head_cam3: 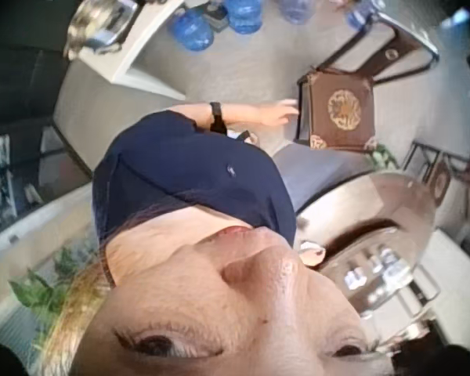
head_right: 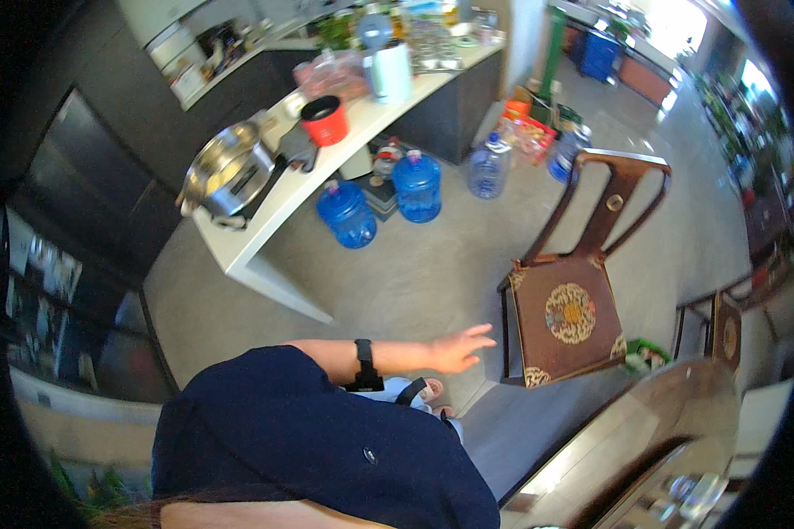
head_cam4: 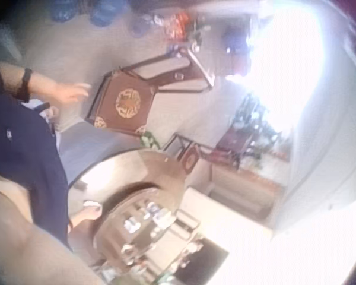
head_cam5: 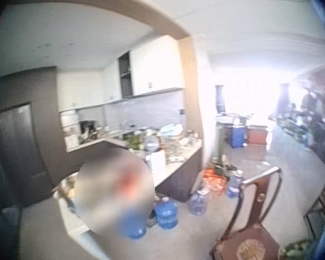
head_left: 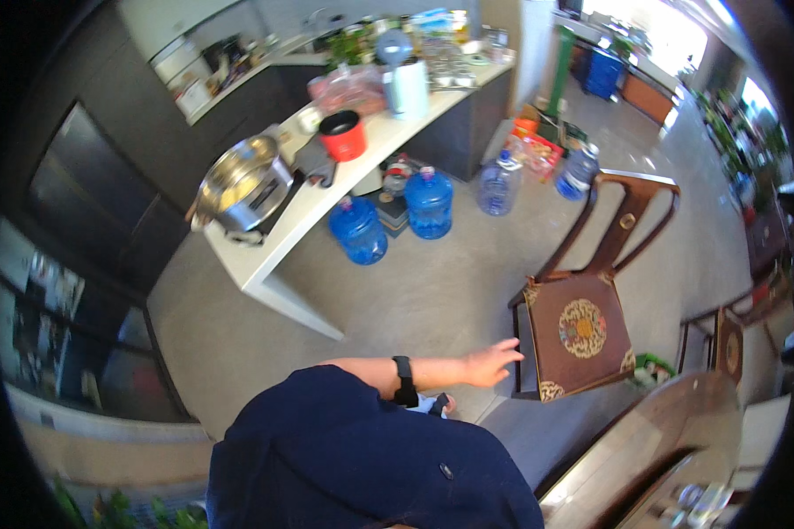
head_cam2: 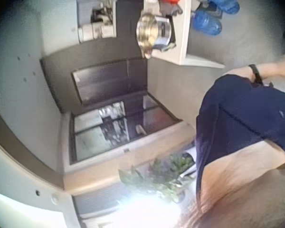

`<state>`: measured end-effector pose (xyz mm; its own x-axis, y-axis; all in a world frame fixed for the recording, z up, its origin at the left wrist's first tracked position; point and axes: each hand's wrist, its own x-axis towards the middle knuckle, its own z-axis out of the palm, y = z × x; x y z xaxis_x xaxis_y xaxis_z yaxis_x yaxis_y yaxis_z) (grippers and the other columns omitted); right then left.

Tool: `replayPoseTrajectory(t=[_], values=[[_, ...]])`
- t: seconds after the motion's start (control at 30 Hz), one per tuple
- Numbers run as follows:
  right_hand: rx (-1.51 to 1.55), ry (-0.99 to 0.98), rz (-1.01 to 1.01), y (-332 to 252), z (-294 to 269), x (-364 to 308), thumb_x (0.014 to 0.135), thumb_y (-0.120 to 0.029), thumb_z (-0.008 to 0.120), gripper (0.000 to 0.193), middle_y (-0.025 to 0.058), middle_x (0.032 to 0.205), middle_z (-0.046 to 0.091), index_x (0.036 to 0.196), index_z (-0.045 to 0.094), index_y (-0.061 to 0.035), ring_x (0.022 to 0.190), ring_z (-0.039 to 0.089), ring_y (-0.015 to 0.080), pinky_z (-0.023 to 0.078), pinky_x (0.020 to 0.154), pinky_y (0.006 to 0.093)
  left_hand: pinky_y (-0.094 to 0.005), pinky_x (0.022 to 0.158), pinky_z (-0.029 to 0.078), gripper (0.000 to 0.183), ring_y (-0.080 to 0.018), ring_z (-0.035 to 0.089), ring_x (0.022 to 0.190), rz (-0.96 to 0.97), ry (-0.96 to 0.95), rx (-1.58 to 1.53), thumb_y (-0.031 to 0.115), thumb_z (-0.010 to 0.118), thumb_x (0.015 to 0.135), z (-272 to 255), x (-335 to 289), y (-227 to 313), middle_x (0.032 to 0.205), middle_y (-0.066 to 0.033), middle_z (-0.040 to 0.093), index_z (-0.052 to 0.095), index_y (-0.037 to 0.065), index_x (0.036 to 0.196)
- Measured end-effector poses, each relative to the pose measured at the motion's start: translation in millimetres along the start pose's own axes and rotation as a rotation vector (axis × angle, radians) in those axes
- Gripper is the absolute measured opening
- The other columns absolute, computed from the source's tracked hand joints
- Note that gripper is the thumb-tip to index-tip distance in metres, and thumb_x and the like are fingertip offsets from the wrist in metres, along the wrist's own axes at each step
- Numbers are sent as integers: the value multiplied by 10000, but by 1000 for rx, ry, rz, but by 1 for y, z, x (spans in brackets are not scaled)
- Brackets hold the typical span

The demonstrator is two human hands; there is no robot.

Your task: The person wipes a round wooden dining table with a white cloth, moving items like a phone and water bottle aside. They retrieve a tray of cups and glasses from a nearby counter, place it on the table, and continue wiping the surface thoroughly.

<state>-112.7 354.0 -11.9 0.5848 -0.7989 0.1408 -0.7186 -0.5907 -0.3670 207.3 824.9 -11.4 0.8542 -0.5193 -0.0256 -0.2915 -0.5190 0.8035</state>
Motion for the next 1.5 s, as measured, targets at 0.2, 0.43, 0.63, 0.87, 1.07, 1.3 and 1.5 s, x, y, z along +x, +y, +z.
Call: replayPoseTrajectory(t=[0.2, 0.43, 0.63, 0.87, 1.07, 1.3, 1.5], values=[[464, -446, -337, -120, 73, 40, 893, -66, 666, 356, 186, 1120, 683, 1222, 609, 54, 1021, 652, 272, 499, 950, 356, -453, 1059, 434, 528, -389, 447, 1327, -449, 360, 11, 178, 602, 889, -53, -99, -11, 1532, -209, 324, 480, 150, 1402], [445, -563, -907, -305, 119, -5, 868, -120, 706, 171, 149, 975, 635, 981, 651, -3, 853, 631, 289, 513, 755, 369, -445, 1056, 435, 525, -374, 467, 1315, -611, 540, 73, 205, 623, 886, -59, -185, -33, 1505, -232, 352, 502, 126, 1390], [403, -736, -1102, -398, 159, -60, 875, -163, 702, 187, 169, 1047, 630, 1003, 668, -30, 889, 651, 338, 537, 807, 384, -402, 1024, 461, 534, -314, 594, 1184, -637, 735, 17, 166, 646, 884, -95, -218, -70, 1484, -242, 376, 497, 84, 1390], [341, -813, -1205, -510, 195, -81, 880, -185, 690, 215, 170, 1111, 613, 1054, 657, -64, 967, 631, 361, 533, 829, 407, -401, 1012, 470, 550, -308, 587, 1200, -555, 795, -43, 140, 653, 889, -168, -207, -114, 1465, -230, 398, 476, 70, 1405], [386, -745, -1183, -598, 206, -59, 884, -171, 671, 197, 169, 1135, 609, 1046, 667, -59, 1016, 619, 374, 523, 860, 417, -407, 991, 478, 563, -316, 598, 1154, -487, 722, -76, 164, 651, 885, -224, -146, -136, 1435, -215, 424, 461, 81, 1408], [529, -849, -961, -692, 260, 14, 884, -138, 696, 206, 165, 1133, 619, 1045, 670, -11, 899, 679, 287, 564, 758, 345, -400, 978, 486, 586, -303, 608, 1110, -324, 728, -124, 141, 663, 875, -283, -24, -173, 1367, -188, 504, 444, 37, 1408], [534, -862, -1054, -821, 308, 80, 899, -142, 679, 212, 158, 1128, 620, 1058, 670, -2, 871, 687, 258, 578, 728, 327, -397, 967, 497, 600, -312, 616, 1118, -361, 800, -137, 131, 667, 876, -342, 77, -197, 1371, -193, 511, 428, 34, 1418]])
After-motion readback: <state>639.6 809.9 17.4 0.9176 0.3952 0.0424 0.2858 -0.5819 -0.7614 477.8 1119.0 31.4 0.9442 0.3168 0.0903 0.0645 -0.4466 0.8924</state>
